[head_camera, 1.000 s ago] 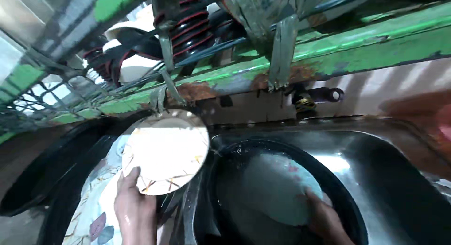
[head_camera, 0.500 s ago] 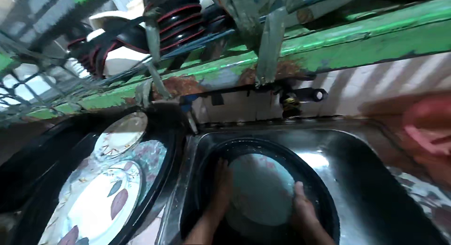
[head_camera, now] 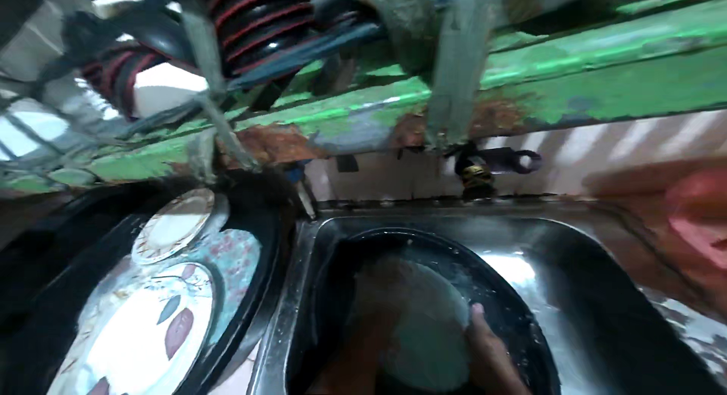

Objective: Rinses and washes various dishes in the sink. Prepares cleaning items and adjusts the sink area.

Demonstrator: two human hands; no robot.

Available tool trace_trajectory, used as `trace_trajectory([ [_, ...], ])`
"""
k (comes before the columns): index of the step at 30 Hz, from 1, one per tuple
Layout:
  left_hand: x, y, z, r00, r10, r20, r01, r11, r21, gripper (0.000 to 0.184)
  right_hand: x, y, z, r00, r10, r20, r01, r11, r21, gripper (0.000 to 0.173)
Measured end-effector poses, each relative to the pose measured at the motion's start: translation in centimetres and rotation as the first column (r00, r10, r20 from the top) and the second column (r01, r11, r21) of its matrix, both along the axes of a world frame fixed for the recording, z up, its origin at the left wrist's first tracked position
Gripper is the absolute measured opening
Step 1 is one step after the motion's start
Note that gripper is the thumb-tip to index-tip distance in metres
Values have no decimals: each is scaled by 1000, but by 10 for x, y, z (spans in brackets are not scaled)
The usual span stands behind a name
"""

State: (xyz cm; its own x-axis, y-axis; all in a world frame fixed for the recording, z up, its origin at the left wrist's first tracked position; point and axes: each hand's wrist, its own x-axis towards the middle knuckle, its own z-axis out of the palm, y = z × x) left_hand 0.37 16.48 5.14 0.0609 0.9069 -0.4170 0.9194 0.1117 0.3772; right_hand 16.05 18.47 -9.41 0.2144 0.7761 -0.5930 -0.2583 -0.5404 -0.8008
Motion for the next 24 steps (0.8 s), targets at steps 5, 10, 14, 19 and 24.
trace_trajectory([
  [5, -61, 64, -129, 885, 376, 273, -407, 911, 63, 50, 4, 0, 3, 999, 25, -21, -24, 997, 71, 59],
  [10, -49, 31, 0, 775, 354, 523, -440, 897, 45, 35, 13, 11, -28, 944, 97, 317, -203, 925, 322, 46],
  [14, -71, -19, 55, 712, 170, 681, -622, 603, 499, 25, 27, 17, -46, 710, 275, 649, -504, 841, 196, 51],
  [19, -124, -60, 106, 38, -77, 996, -979, 196, 53, 29, 22, 13, -43, 784, 428, 450, -457, 888, -48, 53],
  [24, -152, -79, 106, -321, -333, 886, -935, -37, -353, 17, 12, -14, 5, 793, 456, 405, -506, 862, 20, 42],
])
